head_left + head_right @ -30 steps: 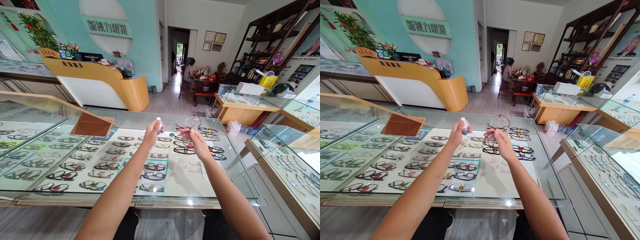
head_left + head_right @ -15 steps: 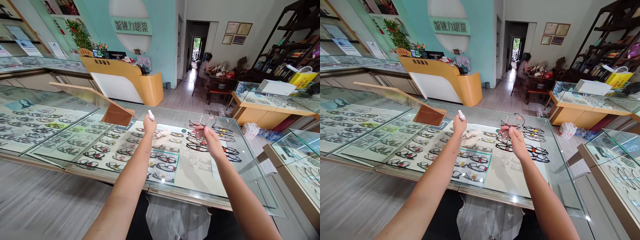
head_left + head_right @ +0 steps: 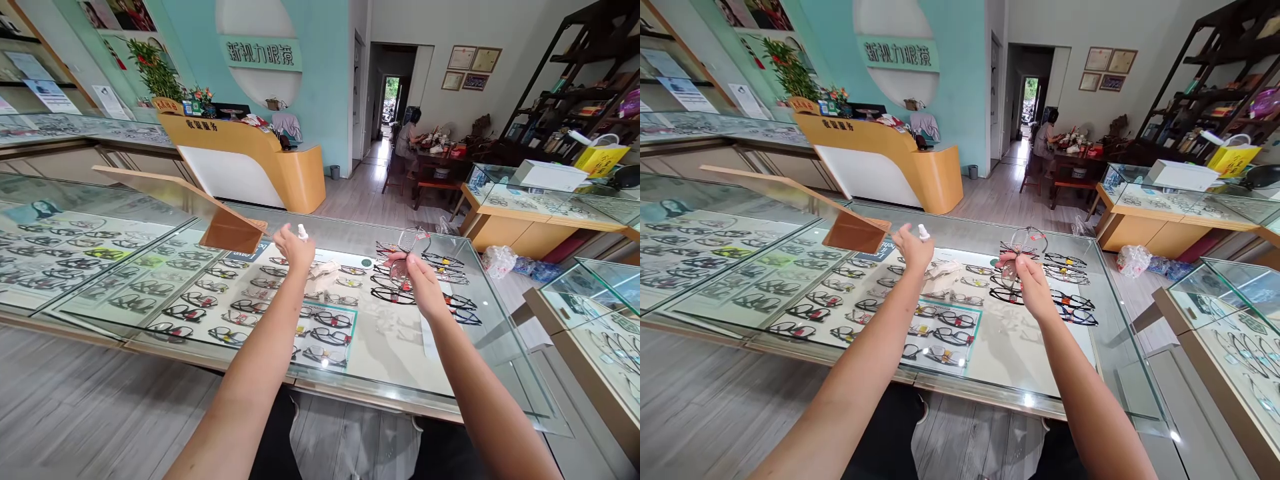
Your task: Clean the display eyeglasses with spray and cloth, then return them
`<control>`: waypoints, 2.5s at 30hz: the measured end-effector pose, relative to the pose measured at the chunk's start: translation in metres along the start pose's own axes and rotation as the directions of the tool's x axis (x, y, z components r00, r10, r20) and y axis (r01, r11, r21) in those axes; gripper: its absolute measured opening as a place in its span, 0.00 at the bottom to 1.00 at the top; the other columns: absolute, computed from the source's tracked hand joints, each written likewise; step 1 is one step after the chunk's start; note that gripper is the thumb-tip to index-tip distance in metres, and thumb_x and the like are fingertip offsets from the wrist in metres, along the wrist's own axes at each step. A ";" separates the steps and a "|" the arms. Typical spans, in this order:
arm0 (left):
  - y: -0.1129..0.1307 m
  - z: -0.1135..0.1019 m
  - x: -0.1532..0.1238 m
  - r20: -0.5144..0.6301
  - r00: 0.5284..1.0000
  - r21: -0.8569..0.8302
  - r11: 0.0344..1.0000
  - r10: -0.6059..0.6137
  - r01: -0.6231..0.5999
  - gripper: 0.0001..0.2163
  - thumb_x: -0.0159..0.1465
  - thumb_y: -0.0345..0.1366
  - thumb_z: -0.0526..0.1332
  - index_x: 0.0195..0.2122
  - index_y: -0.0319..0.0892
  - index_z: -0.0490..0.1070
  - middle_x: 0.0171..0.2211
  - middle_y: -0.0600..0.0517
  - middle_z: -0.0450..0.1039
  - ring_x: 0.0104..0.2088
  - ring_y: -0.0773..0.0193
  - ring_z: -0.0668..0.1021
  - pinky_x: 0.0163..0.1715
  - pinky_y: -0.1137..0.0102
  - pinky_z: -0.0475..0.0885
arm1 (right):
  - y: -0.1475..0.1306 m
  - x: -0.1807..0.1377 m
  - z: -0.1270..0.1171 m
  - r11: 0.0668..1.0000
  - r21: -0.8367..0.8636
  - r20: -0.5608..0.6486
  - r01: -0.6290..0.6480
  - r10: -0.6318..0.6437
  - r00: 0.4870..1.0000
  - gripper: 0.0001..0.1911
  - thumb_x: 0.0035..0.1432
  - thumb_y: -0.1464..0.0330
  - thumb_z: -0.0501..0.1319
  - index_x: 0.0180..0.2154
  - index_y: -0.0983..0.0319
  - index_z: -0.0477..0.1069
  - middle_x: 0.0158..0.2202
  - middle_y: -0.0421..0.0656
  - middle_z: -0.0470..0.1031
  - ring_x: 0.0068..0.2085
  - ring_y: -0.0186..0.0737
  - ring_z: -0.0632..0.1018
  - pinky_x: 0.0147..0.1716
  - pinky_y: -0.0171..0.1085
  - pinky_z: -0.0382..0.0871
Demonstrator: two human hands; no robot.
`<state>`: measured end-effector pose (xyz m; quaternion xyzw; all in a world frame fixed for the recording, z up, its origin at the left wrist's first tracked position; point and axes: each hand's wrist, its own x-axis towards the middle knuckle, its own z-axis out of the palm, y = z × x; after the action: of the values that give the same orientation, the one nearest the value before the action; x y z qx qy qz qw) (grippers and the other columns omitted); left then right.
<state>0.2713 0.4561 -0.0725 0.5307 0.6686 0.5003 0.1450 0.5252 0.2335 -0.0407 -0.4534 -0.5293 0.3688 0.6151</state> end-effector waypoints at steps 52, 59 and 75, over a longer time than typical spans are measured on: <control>0.093 -0.050 -0.078 0.750 0.643 -0.541 0.700 0.152 0.466 0.20 0.52 0.49 0.76 0.35 0.46 0.68 0.25 0.58 0.68 0.23 0.67 0.70 0.22 0.72 0.63 | -0.008 -0.007 0.020 0.999 0.011 0.141 0.031 -0.032 0.990 0.30 0.73 0.41 0.56 0.49 0.58 0.82 0.41 0.46 0.82 0.42 0.46 0.79 0.46 0.43 0.72; 0.097 -0.053 -0.090 0.795 0.574 -0.510 0.727 0.194 0.461 0.19 0.55 0.46 0.71 0.33 0.48 0.60 0.23 0.60 0.61 0.21 0.68 0.65 0.22 0.72 0.60 | -0.004 -0.007 0.024 1.000 0.017 0.160 0.004 -0.007 0.987 0.29 0.74 0.43 0.56 0.49 0.58 0.83 0.39 0.45 0.82 0.40 0.44 0.77 0.44 0.41 0.69; 0.095 -0.028 -0.117 0.578 0.776 -0.724 0.597 0.252 0.346 0.19 0.60 0.55 0.73 0.37 0.46 0.71 0.28 0.56 0.70 0.26 0.67 0.70 0.25 0.72 0.66 | -0.005 -0.010 0.034 1.000 -0.002 0.123 0.026 -0.025 0.992 0.29 0.74 0.43 0.56 0.43 0.58 0.82 0.40 0.45 0.81 0.39 0.43 0.75 0.46 0.41 0.69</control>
<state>0.3506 0.3352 -0.0213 0.5231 0.2967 0.5332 0.5950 0.4895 0.2281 -0.0385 -0.4239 -0.5726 0.3873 0.5852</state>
